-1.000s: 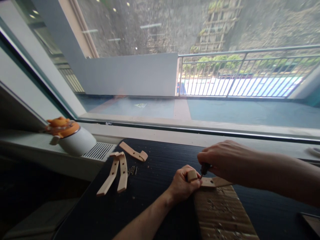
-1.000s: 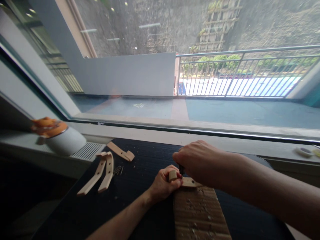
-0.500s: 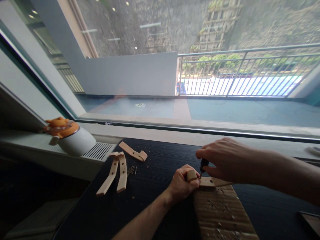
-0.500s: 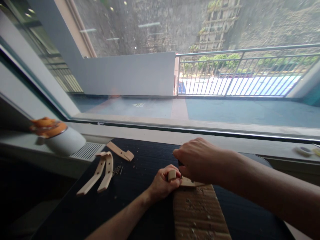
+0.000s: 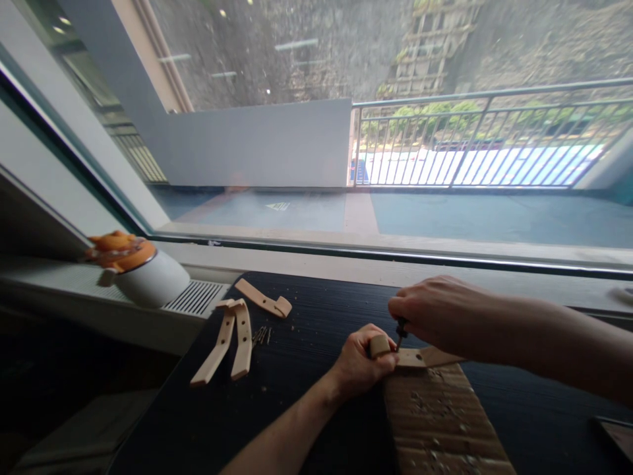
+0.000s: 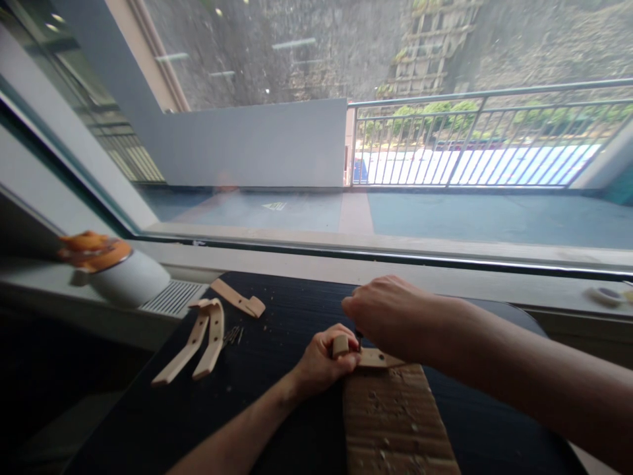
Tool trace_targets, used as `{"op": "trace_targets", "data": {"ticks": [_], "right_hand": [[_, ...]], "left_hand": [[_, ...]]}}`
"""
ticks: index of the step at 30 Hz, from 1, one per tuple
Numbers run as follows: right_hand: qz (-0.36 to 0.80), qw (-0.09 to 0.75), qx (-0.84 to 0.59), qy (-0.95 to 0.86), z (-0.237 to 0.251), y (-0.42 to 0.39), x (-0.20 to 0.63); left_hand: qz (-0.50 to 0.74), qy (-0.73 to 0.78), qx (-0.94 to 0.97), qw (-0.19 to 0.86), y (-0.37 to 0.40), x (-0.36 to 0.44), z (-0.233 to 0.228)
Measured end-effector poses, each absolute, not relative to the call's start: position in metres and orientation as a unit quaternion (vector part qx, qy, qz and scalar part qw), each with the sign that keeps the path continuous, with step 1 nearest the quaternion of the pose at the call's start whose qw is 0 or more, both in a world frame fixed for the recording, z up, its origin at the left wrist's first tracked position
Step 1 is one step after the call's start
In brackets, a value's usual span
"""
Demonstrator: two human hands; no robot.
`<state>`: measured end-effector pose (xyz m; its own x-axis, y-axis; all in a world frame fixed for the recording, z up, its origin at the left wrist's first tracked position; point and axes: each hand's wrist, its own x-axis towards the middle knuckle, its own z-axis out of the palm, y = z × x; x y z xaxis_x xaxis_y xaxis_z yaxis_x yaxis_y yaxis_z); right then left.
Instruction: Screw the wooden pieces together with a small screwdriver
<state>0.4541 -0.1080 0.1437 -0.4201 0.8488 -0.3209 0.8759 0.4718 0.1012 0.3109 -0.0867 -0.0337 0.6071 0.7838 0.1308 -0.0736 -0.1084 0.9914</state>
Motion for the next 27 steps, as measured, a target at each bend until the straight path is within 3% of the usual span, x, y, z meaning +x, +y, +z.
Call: {"op": "trace_targets", "data": {"ticks": [8,27], "right_hand": [[-0.056,0.160,0.512,0.842,0.155,-0.118,0.451],[-0.155,0.055,0.536,0.828,0.148,-0.123,0.469]], "left_hand": [[0.273,0.264,0.670,0.638,-0.087,0.305,-0.032],[0.306,0.205,0.694,0.619,-0.085,0.304,-0.030]]}}
